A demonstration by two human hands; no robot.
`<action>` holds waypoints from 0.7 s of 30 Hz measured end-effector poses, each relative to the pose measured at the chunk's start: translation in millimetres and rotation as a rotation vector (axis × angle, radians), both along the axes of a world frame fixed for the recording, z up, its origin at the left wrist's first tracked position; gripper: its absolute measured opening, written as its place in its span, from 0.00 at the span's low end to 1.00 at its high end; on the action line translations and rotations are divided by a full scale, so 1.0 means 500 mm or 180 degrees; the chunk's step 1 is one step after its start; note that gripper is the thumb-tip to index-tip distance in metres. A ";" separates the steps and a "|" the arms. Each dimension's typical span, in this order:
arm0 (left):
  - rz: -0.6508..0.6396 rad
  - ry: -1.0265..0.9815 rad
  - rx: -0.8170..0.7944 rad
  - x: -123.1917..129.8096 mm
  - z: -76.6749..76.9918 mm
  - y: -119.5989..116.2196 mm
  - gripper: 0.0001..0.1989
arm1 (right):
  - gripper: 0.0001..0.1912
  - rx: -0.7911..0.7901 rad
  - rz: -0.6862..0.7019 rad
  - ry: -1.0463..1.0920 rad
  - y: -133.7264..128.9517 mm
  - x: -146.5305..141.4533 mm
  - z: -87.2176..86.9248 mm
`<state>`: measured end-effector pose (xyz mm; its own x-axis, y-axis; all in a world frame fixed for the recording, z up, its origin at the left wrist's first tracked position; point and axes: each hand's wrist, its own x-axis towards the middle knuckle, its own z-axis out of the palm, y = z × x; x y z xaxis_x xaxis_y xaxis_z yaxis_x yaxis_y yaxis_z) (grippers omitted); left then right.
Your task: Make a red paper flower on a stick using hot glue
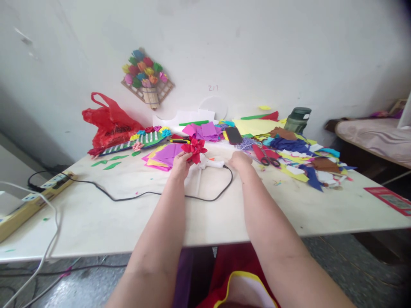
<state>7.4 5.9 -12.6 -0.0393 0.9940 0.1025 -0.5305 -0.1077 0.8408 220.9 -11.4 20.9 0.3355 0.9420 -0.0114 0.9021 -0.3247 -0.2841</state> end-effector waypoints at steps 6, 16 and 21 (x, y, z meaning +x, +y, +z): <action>0.0061 0.0038 -0.0109 -0.014 -0.001 0.004 0.09 | 0.23 0.0062 -0.0007 0.0044 0.003 0.010 -0.008; -0.0065 -0.0128 -0.0283 -0.034 0.003 0.000 0.06 | 0.22 0.0176 0.0081 -0.0108 0.005 0.017 -0.021; -0.0090 -0.0091 -0.0248 -0.040 0.002 0.003 0.06 | 0.23 0.0153 0.0088 -0.0086 0.011 0.015 -0.023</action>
